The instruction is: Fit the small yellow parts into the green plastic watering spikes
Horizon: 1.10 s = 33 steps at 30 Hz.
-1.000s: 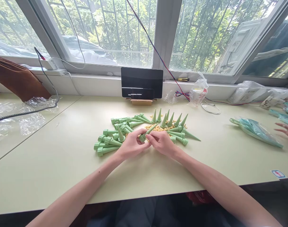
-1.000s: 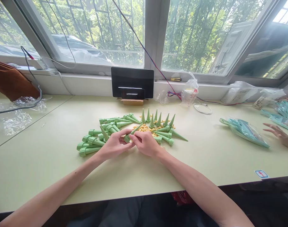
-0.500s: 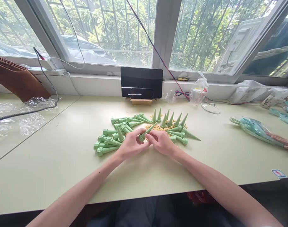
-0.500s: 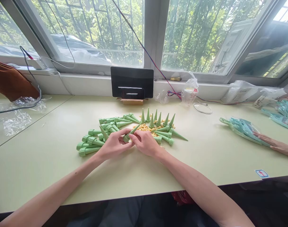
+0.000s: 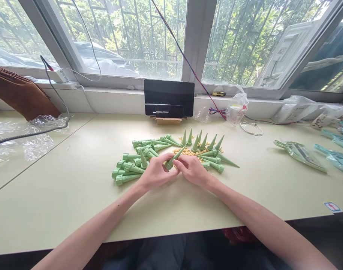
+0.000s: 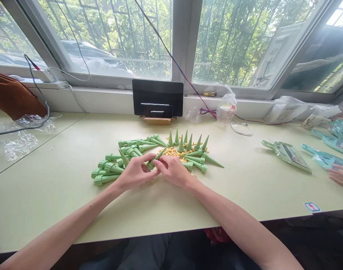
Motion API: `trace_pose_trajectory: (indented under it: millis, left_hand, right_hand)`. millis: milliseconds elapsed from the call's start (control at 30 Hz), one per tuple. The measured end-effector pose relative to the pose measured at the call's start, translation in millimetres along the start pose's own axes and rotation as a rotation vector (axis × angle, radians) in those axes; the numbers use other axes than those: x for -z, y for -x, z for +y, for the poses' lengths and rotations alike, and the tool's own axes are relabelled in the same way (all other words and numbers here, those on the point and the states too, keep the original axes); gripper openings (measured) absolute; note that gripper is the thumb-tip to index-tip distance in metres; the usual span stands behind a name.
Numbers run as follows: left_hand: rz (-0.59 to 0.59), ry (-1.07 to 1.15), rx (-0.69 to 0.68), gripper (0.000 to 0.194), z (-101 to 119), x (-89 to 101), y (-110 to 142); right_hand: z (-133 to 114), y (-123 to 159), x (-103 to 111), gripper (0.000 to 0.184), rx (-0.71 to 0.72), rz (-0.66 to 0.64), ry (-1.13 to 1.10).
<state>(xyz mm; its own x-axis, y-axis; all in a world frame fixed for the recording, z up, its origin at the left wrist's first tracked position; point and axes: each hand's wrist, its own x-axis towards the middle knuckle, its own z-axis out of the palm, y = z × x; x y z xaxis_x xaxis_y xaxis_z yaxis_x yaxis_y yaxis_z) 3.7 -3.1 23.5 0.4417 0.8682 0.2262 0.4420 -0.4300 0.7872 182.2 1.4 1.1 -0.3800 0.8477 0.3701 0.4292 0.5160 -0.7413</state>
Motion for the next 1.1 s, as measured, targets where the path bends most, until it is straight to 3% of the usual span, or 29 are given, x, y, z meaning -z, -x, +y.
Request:
trace_pose_trajectory:
  millis: [800, 1100]
  left_hand:
    - [0.024, -0.060, 0.001, 0.032, -2.4, -0.7, 1.5]
    - [0.029, -0.123, -0.003, 0.030, -6.5, -3.1, 1.5]
  right_hand:
    - [-0.5, -0.2, 0.8, 0.034, -0.004, -0.092, 0.059]
    - [-3.6, 0.5, -0.8, 0.033, 0.003, -0.052, 0.036]
